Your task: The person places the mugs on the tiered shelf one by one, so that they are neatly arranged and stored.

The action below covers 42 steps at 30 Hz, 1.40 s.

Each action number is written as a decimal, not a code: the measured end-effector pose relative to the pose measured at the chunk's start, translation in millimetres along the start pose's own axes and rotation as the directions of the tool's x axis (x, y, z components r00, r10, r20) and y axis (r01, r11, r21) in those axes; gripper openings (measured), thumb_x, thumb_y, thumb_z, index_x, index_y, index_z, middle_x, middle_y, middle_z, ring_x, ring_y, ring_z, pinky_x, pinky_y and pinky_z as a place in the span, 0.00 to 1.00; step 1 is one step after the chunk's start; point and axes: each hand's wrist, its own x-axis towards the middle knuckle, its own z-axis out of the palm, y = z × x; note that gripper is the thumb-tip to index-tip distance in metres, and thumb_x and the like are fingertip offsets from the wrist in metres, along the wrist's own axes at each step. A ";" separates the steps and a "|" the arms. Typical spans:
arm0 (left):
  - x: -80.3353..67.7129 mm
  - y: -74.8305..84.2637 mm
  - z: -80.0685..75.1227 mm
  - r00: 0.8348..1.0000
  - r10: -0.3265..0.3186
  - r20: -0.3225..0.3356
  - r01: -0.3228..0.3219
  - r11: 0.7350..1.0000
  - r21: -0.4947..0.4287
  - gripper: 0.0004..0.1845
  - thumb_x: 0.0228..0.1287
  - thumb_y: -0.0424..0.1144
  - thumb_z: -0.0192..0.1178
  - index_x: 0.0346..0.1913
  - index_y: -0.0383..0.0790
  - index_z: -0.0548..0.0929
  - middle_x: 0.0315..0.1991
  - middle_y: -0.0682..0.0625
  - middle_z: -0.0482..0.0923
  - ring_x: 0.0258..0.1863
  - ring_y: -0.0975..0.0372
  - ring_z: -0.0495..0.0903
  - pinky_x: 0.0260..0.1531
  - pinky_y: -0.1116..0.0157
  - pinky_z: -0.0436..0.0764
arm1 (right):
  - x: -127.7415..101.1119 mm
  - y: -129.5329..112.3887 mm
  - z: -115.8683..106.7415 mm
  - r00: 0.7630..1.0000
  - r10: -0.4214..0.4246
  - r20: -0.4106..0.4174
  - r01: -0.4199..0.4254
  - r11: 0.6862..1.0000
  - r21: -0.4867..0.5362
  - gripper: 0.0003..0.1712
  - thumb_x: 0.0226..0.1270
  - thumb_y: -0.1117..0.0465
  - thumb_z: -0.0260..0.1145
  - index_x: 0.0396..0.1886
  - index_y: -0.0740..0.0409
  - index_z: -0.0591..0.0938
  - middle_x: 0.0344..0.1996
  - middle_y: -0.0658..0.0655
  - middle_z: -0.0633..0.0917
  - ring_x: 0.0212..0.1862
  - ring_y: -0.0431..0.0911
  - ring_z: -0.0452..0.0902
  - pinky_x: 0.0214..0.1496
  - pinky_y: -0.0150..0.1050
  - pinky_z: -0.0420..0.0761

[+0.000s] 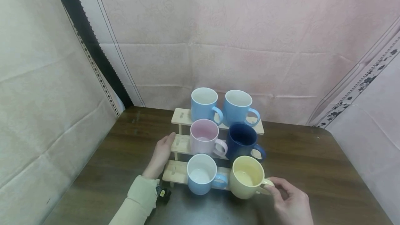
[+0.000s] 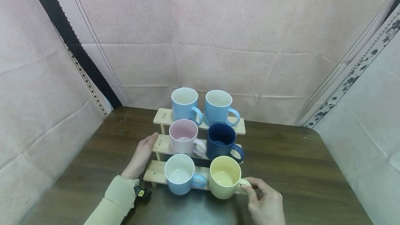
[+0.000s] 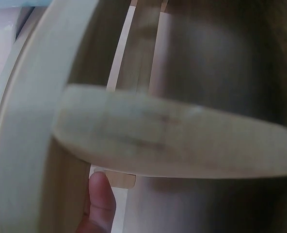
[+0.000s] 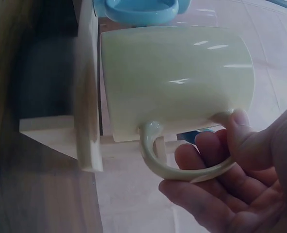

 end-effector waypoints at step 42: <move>2.7 0.2 -0.6 1.000 0.000 0.010 0.000 1.000 0.009 0.38 0.73 0.63 0.41 0.68 0.31 0.65 0.65 0.34 0.67 0.67 0.42 0.63 0.65 0.41 0.60 | 7.8 11.9 -12.4 0.958 0.005 0.286 -0.006 1.000 0.003 0.15 0.61 0.60 0.72 0.48 0.51 0.81 0.43 0.48 0.85 0.40 0.36 0.81 0.36 0.31 0.82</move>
